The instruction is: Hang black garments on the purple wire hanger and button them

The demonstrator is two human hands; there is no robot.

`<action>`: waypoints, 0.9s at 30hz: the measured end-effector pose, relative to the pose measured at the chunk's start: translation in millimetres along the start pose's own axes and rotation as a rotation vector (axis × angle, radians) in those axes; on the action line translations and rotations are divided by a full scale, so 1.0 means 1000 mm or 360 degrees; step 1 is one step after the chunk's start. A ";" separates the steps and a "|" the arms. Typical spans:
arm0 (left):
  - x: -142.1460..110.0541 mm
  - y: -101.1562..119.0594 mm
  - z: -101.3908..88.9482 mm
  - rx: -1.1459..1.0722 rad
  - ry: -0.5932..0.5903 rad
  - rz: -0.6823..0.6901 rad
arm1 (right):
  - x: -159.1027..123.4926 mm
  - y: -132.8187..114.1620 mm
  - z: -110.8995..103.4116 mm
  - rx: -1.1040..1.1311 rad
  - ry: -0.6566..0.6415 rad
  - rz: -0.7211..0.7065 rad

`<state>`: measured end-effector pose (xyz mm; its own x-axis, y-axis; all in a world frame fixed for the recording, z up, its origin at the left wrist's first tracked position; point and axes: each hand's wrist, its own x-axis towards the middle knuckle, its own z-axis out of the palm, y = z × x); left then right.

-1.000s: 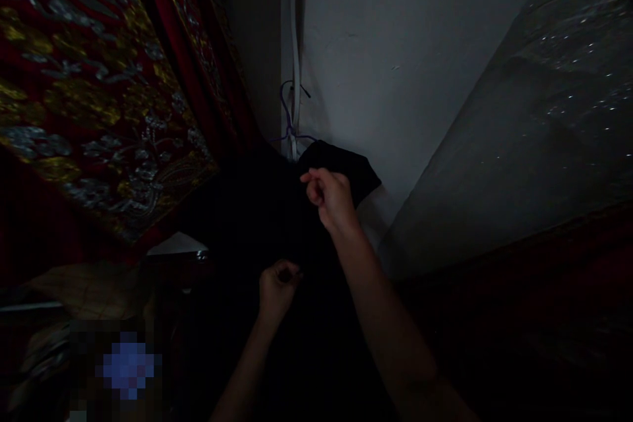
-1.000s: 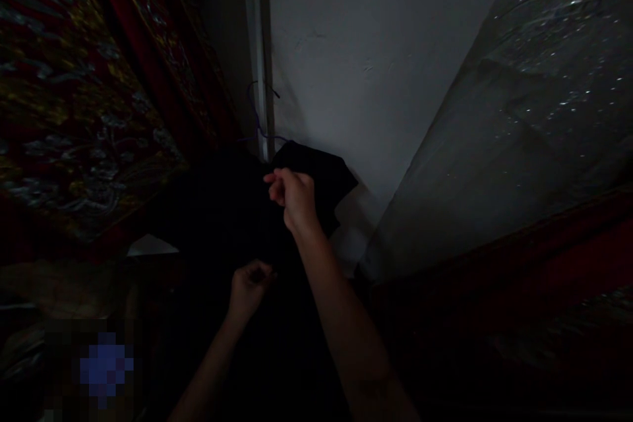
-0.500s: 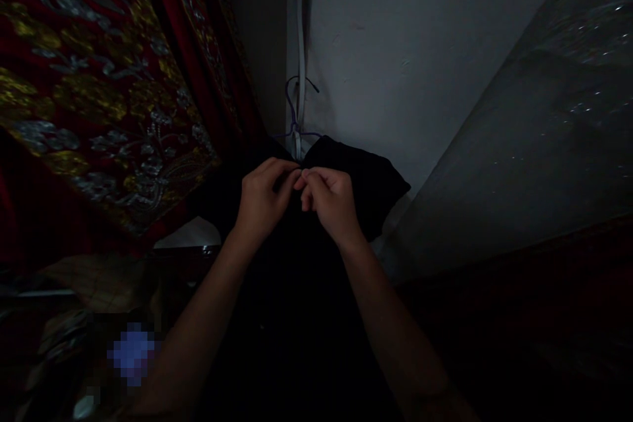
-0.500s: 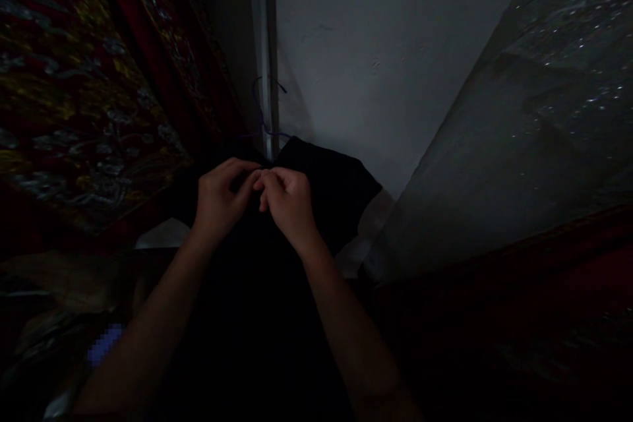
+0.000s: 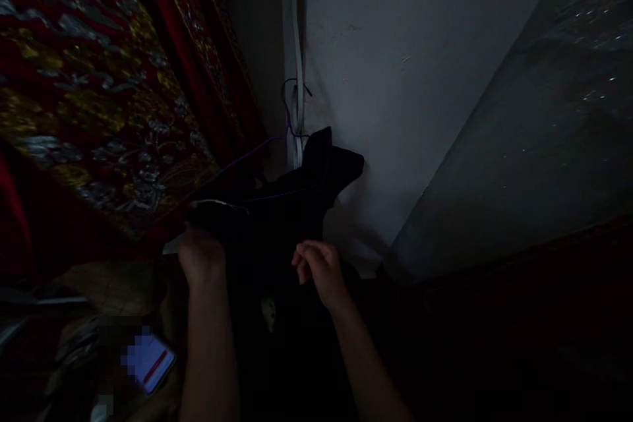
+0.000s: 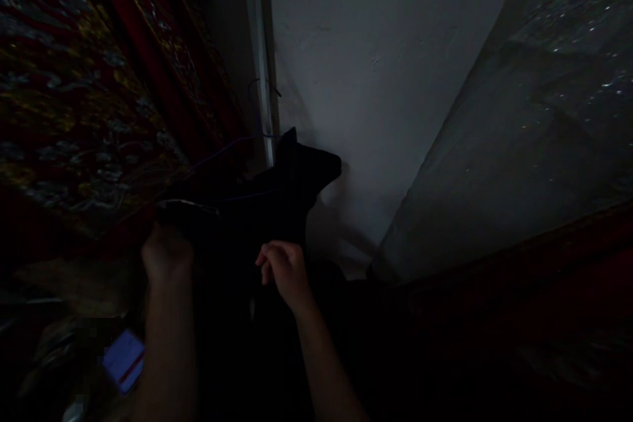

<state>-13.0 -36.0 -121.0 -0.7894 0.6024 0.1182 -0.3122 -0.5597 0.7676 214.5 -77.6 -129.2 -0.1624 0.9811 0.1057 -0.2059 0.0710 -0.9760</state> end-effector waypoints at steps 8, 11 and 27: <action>-0.075 -0.036 -0.008 -0.0111 -0.0222 -0.0585 | -0.016 0.004 -0.037 -0.0063 0.0430 -0.0070; -0.109 -0.012 0.019 -0.0072 -0.0463 -0.0474 | -0.020 -0.005 -0.039 -0.0315 0.0375 -0.0266; -0.089 -0.013 0.013 0.1330 -0.2240 -0.0142 | 0.016 -0.084 -0.054 -0.0709 -0.0167 -0.0897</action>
<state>68.0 -74.4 -133.5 0.4351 0.8887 0.1446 0.3972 -0.3336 0.8550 280.9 -57.8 -55.3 -0.2440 0.7529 0.6112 0.1233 0.6492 -0.7505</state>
